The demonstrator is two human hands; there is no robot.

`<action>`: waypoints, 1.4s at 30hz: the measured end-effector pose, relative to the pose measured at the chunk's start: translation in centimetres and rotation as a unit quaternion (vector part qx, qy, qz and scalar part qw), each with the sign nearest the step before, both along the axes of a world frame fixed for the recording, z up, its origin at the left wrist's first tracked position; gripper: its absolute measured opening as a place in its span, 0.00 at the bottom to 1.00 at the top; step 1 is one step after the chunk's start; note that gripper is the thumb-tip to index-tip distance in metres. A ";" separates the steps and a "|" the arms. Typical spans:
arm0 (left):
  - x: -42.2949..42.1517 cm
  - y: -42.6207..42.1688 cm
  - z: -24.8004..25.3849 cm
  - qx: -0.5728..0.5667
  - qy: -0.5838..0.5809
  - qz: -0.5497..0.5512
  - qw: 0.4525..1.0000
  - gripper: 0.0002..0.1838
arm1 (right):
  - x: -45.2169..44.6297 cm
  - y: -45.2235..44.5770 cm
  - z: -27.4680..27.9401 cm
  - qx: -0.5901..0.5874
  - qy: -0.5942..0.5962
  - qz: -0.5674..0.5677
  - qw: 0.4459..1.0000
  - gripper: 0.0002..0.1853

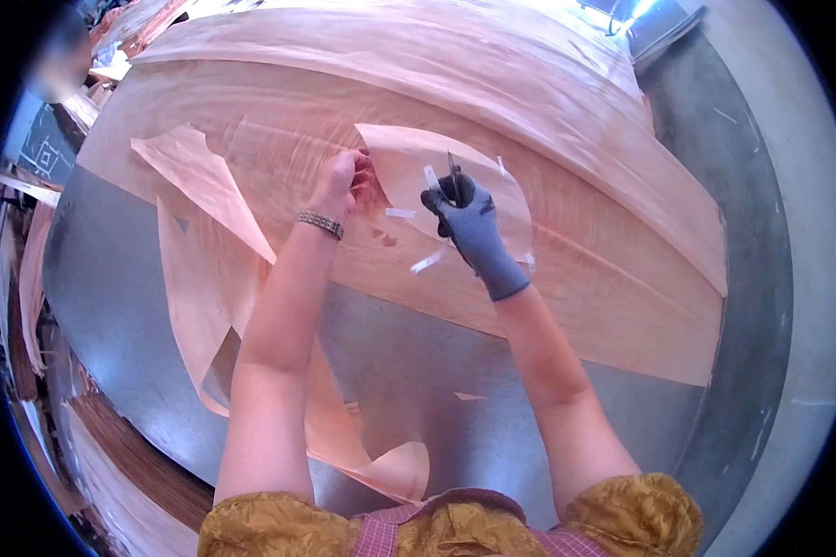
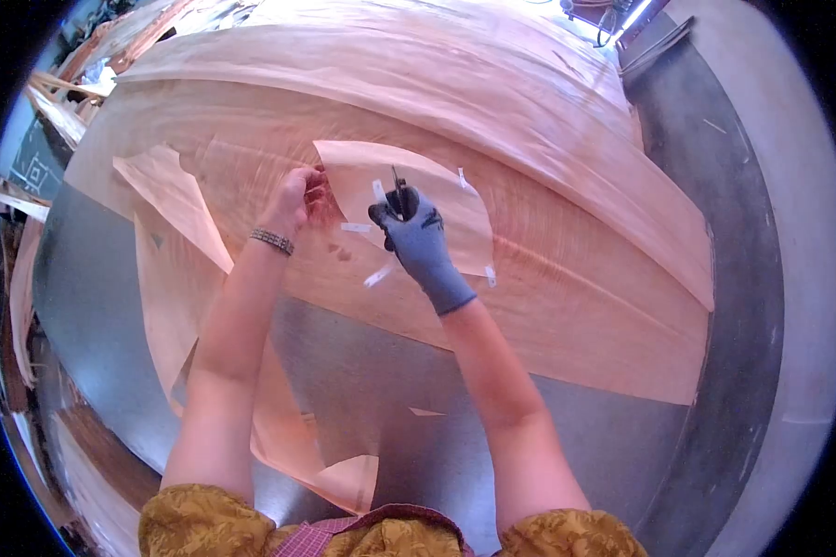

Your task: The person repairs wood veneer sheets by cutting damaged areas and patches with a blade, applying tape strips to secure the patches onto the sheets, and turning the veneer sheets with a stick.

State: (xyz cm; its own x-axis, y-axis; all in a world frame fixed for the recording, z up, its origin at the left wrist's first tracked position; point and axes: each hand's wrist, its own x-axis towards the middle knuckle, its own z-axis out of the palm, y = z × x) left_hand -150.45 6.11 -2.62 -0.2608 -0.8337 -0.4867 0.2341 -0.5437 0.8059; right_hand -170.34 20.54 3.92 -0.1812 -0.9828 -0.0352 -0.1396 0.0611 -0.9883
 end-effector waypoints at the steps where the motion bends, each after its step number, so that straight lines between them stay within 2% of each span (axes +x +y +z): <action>1: -0.3 1.0 1.6 -0.009 0.003 0.010 1.000 0.11 | 0.4 -0.6 0.6 -0.001 0.006 -0.010 1.000 0.15; 3: -1.1 3.0 4.1 -0.028 0.008 0.032 0.999 0.13 | 0.9 -1.7 1.2 -0.013 0.058 -0.024 0.998 0.16; 4: -0.9 3.0 3.9 -0.055 0.051 0.002 0.997 0.13 | 1.1 -2.4 1.3 -0.020 0.084 -0.032 0.996 0.17; 5: -0.7 3.1 3.7 -0.082 0.093 -0.029 0.992 0.14 | 1.2 -3.3 0.4 -0.092 0.114 -0.043 0.988 0.19; 8: -0.5 3.3 4.5 -0.096 0.186 -0.057 0.976 0.15 | 1.0 -4.9 0.9 -0.159 0.099 -0.058 0.981 0.22; 12: -0.1 4.0 5.6 -0.113 0.228 -0.111 0.961 0.18 | -0.1 -5.2 2.6 -0.144 0.158 -0.011 0.977 0.25; 13: 0.0 4.0 5.2 -0.107 0.229 -0.114 0.961 0.20 | -0.1 -5.2 2.8 -0.128 0.116 -0.009 0.985 0.25; 17: 0.2 4.7 5.6 -0.096 0.207 -0.123 0.966 0.23 | -1.1 -4.6 5.7 -0.077 0.091 0.063 0.991 0.22; 20: 0.3 4.0 5.0 -0.120 0.200 -0.175 0.956 0.24 | -1.8 -4.9 6.1 -0.012 0.127 0.097 0.987 0.20; 21: 0.3 3.5 4.7 -0.134 0.201 -0.201 0.949 0.24 | -2.0 -4.7 5.7 -0.077 0.182 0.079 0.977 0.18; 23: -0.1 3.0 4.8 -0.182 0.129 -0.146 0.964 0.24 | -2.2 -3.4 3.9 -0.207 0.288 0.042 0.934 0.16; 24: -0.2 2.6 4.8 -0.206 0.093 -0.117 0.967 0.24 | -2.2 -2.6 3.4 -0.233 0.285 0.040 0.929 0.15; 25: -0.3 1.9 4.4 -0.283 -0.055 -0.157 0.945 0.24 | -2.2 -1.5 3.0 -0.258 0.282 0.038 0.923 0.13; 26: -0.4 1.2 4.1 -0.349 -0.202 -0.192 0.895 0.25 | -2.3 -0.4 2.6 -0.282 0.279 0.036 0.917 0.12; 27: -0.5 0.8 3.5 -0.403 -0.343 -0.222 0.819 0.26 | -2.5 0.6 2.4 -0.252 0.288 0.047 0.923 0.13; 30: -2.5 0.7 2.3 -0.543 -0.480 -0.293 0.623 0.31 | -2.9 2.6 1.2 -0.199 0.300 0.067 0.931 0.13; 33: -3.7 -0.7 0.7 -0.548 -0.534 -0.313 0.562 0.41 | -3.1 3.7 -0.5 -0.207 0.312 0.065 0.925 0.12; 36: -3.4 -1.3 5.0 -0.435 -0.562 -0.450 0.541 0.48 | -3.6 4.0 -0.4 -0.191 0.323 0.072 0.924 0.13; 37: -3.2 -1.7 4.6 -0.446 -0.549 -0.446 0.548 0.51 | -3.7 4.0 -0.2 -0.194 0.321 0.074 0.924 0.13; 40: -3.1 -1.4 4.3 -0.537 -0.526 -0.388 0.532 0.44 | -3.7 3.8 0.2 -0.194 0.313 0.076 0.927 0.13; 42: -3.3 -1.3 4.8 -0.566 -0.516 -0.390 0.512 0.32 | -3.6 3.7 0.4 -0.176 0.309 0.081 0.931 0.13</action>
